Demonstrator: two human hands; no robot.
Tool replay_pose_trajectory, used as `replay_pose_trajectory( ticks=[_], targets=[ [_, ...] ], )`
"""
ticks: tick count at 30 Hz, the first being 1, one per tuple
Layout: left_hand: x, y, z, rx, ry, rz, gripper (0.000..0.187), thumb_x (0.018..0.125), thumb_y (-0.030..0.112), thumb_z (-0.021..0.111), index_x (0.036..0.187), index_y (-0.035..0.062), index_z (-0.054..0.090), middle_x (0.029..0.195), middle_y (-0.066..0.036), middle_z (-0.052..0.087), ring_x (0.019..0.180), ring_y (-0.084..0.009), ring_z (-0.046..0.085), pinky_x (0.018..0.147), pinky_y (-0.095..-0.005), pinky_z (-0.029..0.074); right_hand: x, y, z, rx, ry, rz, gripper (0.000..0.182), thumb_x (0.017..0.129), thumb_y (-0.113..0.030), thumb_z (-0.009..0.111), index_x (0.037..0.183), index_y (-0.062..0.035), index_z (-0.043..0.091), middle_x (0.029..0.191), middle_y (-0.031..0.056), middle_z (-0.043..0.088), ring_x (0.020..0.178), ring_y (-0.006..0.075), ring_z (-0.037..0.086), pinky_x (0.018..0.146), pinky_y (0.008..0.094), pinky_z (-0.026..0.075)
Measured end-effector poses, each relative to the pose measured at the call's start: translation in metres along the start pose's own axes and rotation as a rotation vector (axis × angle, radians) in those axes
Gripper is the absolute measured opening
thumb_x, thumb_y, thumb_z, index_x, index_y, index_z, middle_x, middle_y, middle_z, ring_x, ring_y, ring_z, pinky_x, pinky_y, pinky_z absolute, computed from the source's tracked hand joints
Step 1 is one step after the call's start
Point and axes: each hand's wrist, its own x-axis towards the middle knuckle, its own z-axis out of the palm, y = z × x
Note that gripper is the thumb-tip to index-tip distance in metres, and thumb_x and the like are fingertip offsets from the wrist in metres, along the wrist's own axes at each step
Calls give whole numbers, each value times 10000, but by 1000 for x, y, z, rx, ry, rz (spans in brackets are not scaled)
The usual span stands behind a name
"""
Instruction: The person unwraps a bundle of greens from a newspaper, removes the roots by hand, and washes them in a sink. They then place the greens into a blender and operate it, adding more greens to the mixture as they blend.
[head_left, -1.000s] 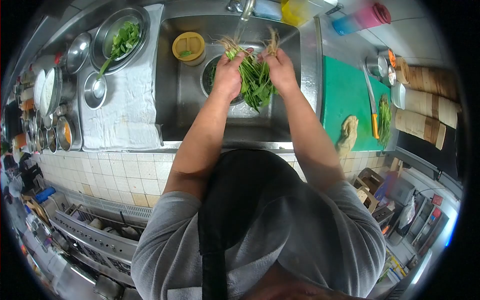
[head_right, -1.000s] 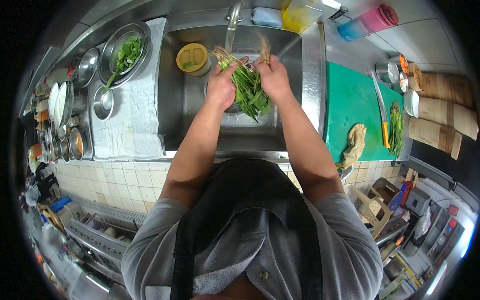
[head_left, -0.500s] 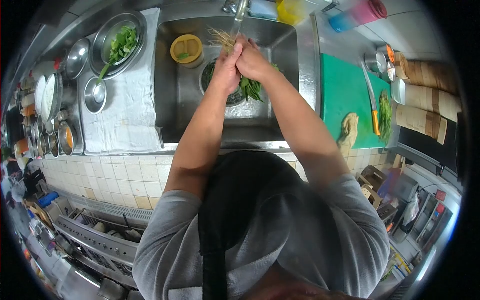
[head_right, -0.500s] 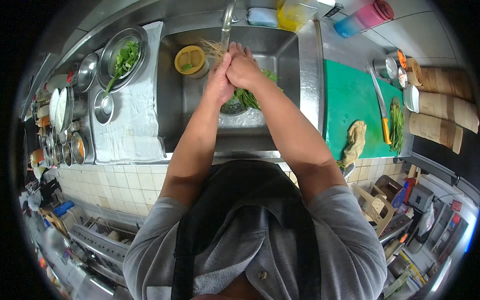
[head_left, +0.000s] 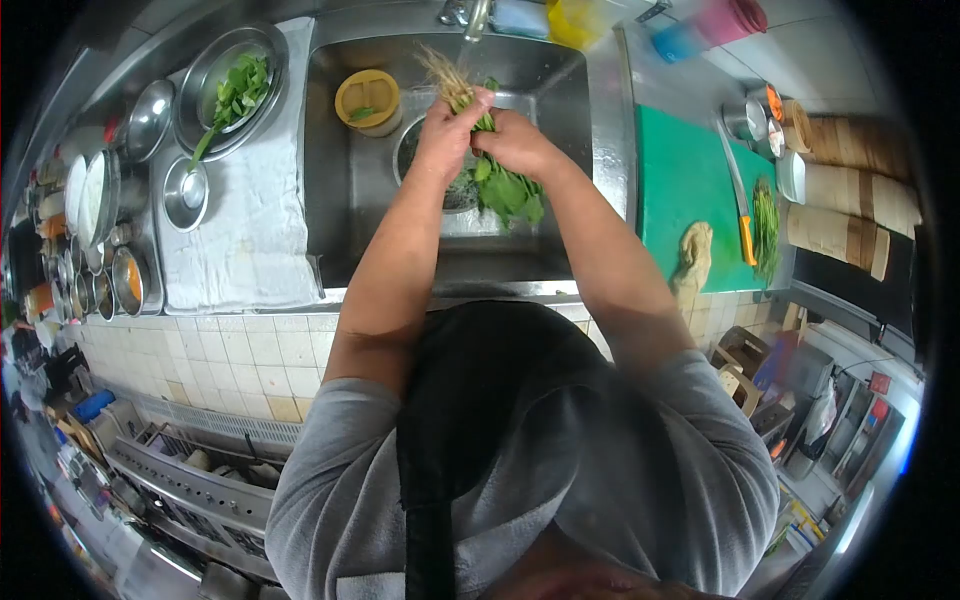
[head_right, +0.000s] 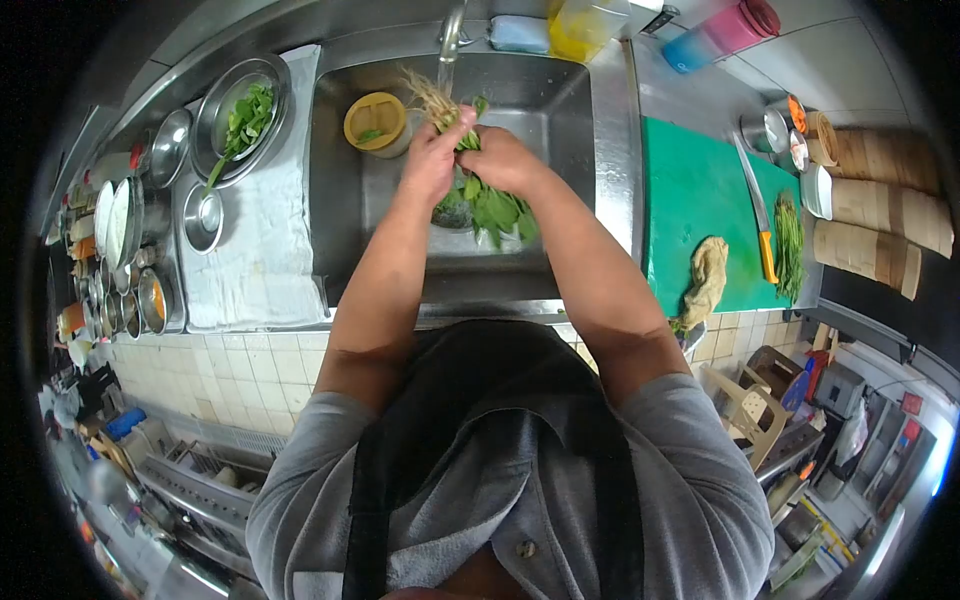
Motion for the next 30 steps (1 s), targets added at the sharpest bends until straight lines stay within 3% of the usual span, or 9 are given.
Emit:
replay_pose_trajectory(
  ticks=[3, 9, 12, 15, 16, 19, 22, 25, 30],
  targets=[
    [3, 8, 3, 71, -61, 55, 294, 922, 82, 721, 1160, -1, 570, 1094, -120, 658, 971, -210, 672, 900, -345, 536, 2, 7, 4, 8, -23, 61, 401, 781, -197, 671, 1071, 80, 664, 971, 219, 715, 908, 337, 696, 849, 403, 527],
    [-5, 13, 7, -28, -257, 93, 258, 905, -8, 693, 1129, 14, 566, 997, -104, 662, 925, -228, 693, 824, -364, 571, -9, 21, 18, 875, -145, -67, 324, 741, -86, 697, 1031, 56, 663, 915, 136, 697, 843, 209, 679, 763, 325, 522],
    [-16, 22, 8, -133, -234, 94, 198, 921, 24, 691, 1082, 10, 578, 831, -71, 641, 737, -185, 653, 679, -339, 567, -12, 28, 24, 743, -124, 13, 280, 747, -98, 712, 972, 59, 658, 856, 111, 677, 805, 193, 658, 732, 310, 515],
    [-22, 31, 7, -189, -275, -48, 114, 961, 94, 666, 1020, 39, 586, 728, -33, 555, 627, -140, 560, 569, -303, 484, -14, 23, 36, 390, -57, 85, 290, 747, -136, 729, 929, 76, 652, 821, 111, 663, 785, 176, 637, 715, 310, 511],
    [-24, 33, 13, -135, -191, -68, 128, 974, 152, 668, 1003, 62, 582, 622, 6, 461, 517, -106, 447, 470, -281, 384, -7, 28, 49, 267, 1, 77, 300, 753, -158, 729, 918, 82, 660, 849, 172, 694, 799, 239, 679, 737, 344, 525],
    [-25, 27, 12, -10, -125, -98, 150, 967, 179, 684, 985, 78, 575, 597, 21, 446, 471, -91, 412, 435, -264, 348, -14, 31, 71, 47, 208, -95, 279, 792, -168, 686, 945, 66, 681, 952, 243, 716, 885, 333, 712, 803, 405, 542],
    [-34, 20, 12, 133, -114, -164, 154, 959, 160, 687, 985, 70, 565, 616, 15, 468, 460, -81, 405, 401, -266, 321, -26, 27, 74, -188, 135, -26, 248, 829, -165, 627, 983, 9, 712, 1046, 250, 714, 989, 389, 698, 877, 457, 541],
    [-46, 27, 16, 215, -178, -237, 152, 959, 161, 683, 977, 74, 561, 605, 21, 457, 450, -79, 402, 388, -270, 319, -55, 16, 57, -612, -28, 54, 278, 854, -152, 579, 1074, -43, 710, 1055, 223, 719, 1019, 370, 694, 894, 466, 546],
    [-75, 32, 39, 287, -184, -215, 208, 943, 226, 716, 999, 99, 561, 608, 39, 430, 457, -75, 389, 415, -257, 342, -118, 57, -5, -567, 305, -63, 267, 856, -153, 599, 1106, -93, 673, 1019, 203, 722, 965, 379, 700, 842, 472, 556]
  ],
)
